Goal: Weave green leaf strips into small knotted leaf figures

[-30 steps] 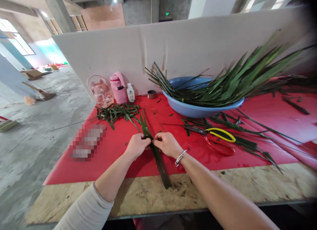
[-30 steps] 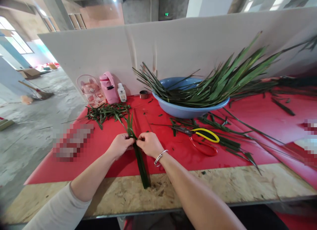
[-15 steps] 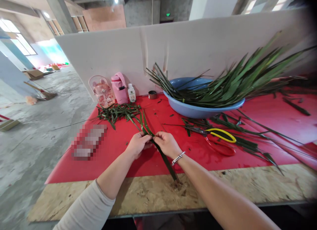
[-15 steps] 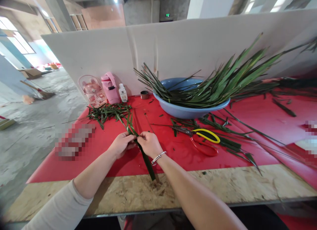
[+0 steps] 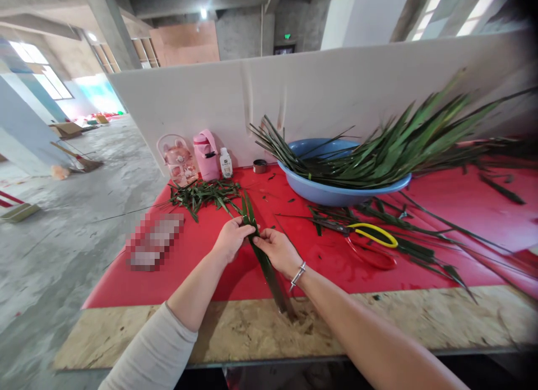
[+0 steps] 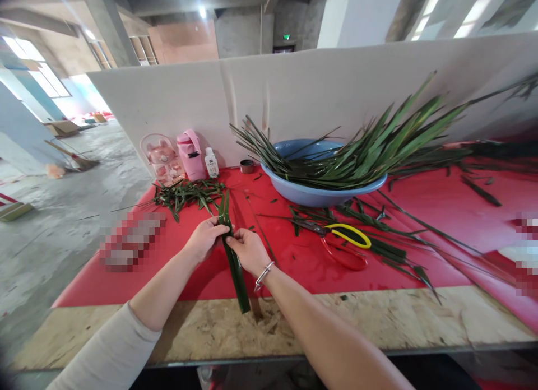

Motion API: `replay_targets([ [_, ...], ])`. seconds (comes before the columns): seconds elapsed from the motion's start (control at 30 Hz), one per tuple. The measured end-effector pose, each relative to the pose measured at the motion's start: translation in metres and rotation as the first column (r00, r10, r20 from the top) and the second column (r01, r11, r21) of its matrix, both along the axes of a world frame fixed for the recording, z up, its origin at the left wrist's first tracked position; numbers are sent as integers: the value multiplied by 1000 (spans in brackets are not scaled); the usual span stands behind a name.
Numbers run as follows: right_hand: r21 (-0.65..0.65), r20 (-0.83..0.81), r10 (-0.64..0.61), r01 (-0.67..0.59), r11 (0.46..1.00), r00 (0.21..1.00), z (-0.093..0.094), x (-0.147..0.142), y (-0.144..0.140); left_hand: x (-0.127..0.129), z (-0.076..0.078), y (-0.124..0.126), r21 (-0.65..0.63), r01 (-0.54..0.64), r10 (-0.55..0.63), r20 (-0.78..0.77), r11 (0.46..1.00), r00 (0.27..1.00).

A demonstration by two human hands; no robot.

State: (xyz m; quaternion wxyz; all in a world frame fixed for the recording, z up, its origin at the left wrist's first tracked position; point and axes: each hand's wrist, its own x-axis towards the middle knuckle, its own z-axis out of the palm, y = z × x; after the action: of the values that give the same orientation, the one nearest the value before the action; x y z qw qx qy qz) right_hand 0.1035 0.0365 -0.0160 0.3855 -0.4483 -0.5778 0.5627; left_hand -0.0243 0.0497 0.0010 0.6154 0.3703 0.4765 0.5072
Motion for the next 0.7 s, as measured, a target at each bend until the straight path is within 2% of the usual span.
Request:
replay_targets([
  [0.1,-5,4,7,-7,1000,1000,0,0,-1,-5,2,-3,-26,78,-77,20,997,997],
  [0.3,114,125,-70,56,992,990,-1,-1,-3,-6,-1,-5,-48,69,-67,35,996,997],
  [0.47,160,144,-144,120,980,979,-3,-2,-3,-3,1,-5,-100,28,-18,102,995,995],
  [0.7,169,142,-185,160,973,972,-7,-1,0,0,5,-9,-48,-8,8,-7,999,1000],
])
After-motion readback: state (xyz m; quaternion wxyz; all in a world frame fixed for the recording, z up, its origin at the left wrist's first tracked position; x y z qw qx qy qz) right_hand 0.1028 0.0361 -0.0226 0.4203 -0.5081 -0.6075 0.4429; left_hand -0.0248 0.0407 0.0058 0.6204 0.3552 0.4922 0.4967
